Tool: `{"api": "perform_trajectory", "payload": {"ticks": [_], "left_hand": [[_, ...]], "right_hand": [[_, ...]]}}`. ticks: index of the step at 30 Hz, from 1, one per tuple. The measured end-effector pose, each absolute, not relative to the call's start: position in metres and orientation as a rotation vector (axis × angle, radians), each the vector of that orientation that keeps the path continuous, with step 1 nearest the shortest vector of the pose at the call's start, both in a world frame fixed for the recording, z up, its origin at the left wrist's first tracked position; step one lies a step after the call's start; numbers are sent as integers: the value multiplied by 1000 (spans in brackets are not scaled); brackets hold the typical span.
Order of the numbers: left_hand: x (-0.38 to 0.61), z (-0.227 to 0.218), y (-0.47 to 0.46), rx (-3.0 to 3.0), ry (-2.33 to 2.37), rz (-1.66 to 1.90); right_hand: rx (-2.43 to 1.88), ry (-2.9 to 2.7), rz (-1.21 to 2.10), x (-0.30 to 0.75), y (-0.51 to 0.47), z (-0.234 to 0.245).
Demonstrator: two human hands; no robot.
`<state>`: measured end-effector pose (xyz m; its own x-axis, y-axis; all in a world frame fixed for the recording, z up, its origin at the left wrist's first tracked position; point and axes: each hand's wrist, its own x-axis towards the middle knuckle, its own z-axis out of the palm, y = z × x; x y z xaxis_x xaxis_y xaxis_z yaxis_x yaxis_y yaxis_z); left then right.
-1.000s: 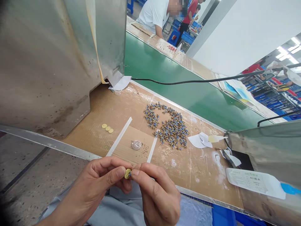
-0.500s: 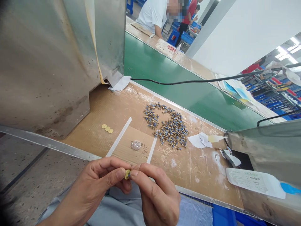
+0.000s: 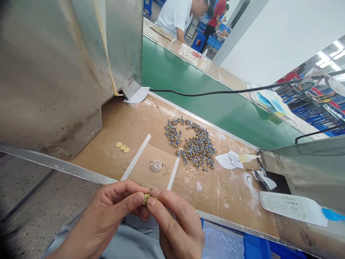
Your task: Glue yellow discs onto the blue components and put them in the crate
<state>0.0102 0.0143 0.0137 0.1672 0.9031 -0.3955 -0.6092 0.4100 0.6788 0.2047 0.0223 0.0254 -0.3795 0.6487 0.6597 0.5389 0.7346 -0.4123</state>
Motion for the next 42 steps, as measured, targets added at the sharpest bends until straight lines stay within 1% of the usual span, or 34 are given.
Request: {"api": "perform_trajectory", "payload": {"ticks": [7,25,35,42], "left_hand": [[9,13,14,427,875,1094],[7,10,18,443,881,1059],[7,5,19,201,746,1008],[8,4,19,146,710,1013]], "right_hand": [[-897,-1995,239,205,26,25],[-931,-2057,228,209,24,28],[-958,-1872,183,207,28,32],[-1002,-1822,142,212,23,28]]}}
